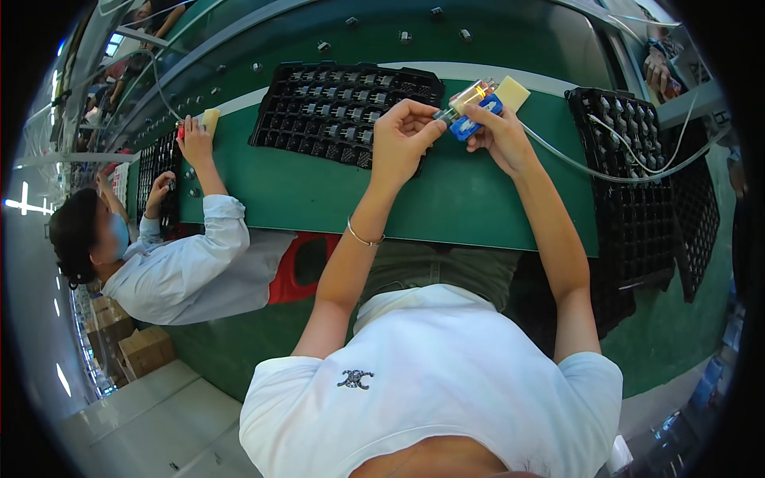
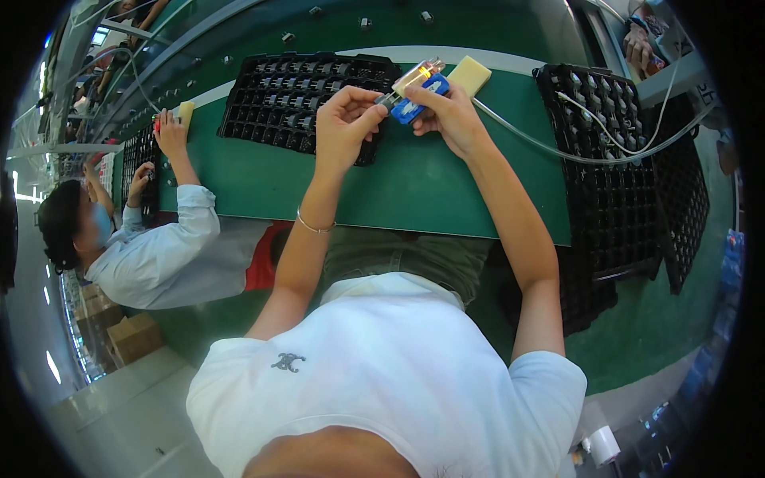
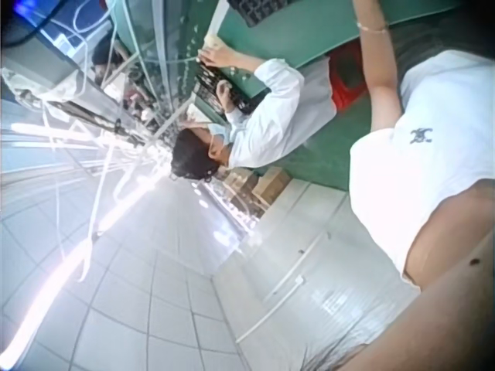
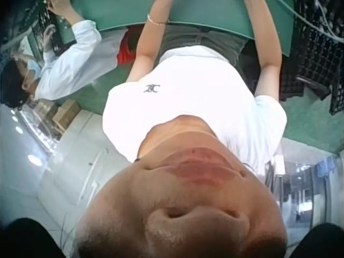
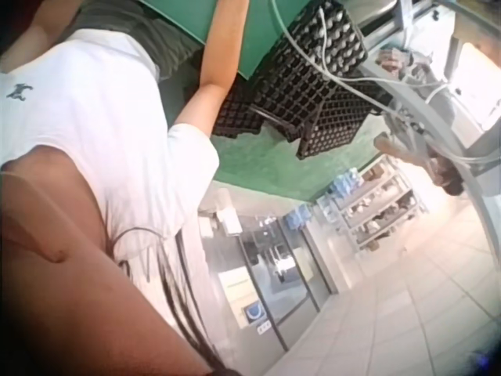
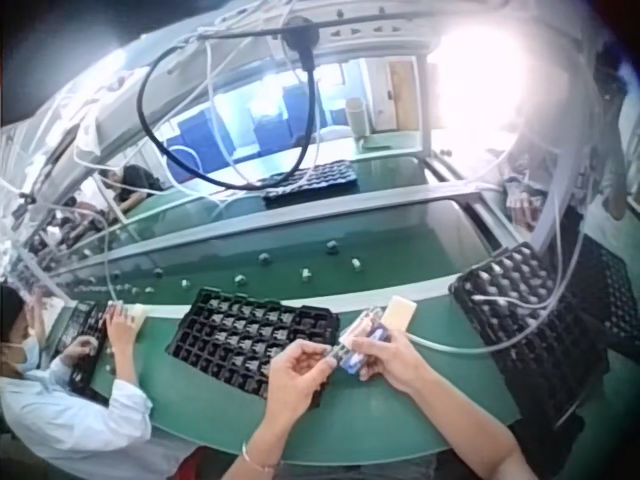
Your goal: The person picks electronic components from a tray, connects each one to a handheld testing device, and places the components onto the conveyor belt.
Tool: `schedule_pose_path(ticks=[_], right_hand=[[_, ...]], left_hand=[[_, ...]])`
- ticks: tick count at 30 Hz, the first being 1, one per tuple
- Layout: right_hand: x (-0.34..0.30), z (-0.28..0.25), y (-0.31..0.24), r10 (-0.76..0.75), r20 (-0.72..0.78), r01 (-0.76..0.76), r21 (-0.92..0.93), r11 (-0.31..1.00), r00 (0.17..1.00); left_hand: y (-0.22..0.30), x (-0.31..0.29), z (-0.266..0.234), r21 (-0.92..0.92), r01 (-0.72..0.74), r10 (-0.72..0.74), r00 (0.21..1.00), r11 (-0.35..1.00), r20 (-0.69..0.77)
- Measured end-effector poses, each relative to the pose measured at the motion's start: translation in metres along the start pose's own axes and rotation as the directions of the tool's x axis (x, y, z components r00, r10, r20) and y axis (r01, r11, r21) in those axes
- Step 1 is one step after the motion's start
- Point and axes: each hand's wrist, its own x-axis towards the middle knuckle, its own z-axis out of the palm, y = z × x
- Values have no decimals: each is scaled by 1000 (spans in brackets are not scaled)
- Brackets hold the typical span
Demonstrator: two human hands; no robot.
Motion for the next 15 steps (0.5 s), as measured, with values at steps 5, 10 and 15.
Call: schedule_pose_path(ticks=[5,10,15], right_hand=[[-2,-2,-1,152,42,-154,59,986,987],[-1,-16,-4,75,77,-83,93,992,994],[-5,-52,-21,-419,-270,271,-450,851,867]], left_hand=[[-5,0,1,-15,-32,33,998,999,46],[-9,13,-29,280,-177,169,984,943,54],[-2,39,-134,959,158,407,880,234,-244]])
